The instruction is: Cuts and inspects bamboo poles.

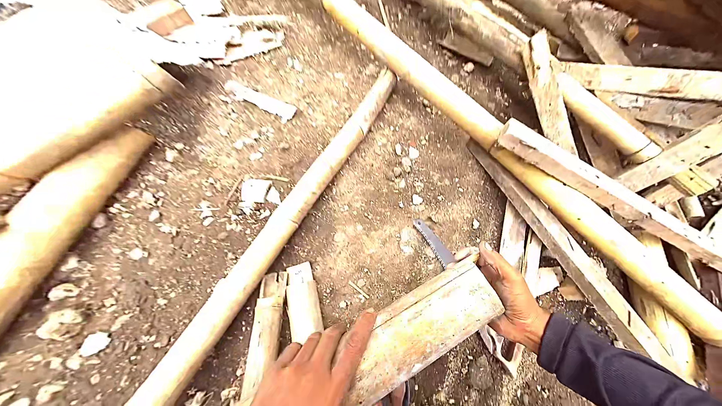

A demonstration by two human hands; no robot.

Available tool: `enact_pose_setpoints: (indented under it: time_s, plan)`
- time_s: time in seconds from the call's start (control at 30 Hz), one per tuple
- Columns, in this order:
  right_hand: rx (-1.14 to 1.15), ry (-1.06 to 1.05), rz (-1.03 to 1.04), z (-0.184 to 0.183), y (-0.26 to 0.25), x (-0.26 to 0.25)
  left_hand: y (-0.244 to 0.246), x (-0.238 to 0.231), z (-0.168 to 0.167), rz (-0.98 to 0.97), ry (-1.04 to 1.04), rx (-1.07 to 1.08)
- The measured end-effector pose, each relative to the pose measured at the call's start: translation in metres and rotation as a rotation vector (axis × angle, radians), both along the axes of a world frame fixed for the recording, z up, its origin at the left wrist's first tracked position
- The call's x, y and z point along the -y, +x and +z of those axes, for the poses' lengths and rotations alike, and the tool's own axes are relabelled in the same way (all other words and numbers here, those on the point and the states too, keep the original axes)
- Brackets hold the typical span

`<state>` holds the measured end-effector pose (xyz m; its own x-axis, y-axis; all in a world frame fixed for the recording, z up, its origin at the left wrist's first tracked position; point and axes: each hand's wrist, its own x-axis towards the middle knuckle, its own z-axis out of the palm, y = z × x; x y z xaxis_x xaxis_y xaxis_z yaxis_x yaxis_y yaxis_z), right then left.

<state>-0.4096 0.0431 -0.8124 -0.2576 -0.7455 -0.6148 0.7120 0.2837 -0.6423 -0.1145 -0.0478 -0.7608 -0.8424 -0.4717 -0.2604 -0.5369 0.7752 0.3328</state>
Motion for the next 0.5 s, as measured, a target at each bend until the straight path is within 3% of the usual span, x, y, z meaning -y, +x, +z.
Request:
enact_pose_setpoints:
  time_s: [0.23,0.5]
  plan:
    - [-0.283,0.043,0.242,-0.002,-0.011,0.0,0.001,0.008,0.001,-0.024,0.027,0.001]
    - [-0.686,0.017,0.573,0.037,-0.032,-0.006,-0.008,0.031,0.005,0.017,0.412,0.014]
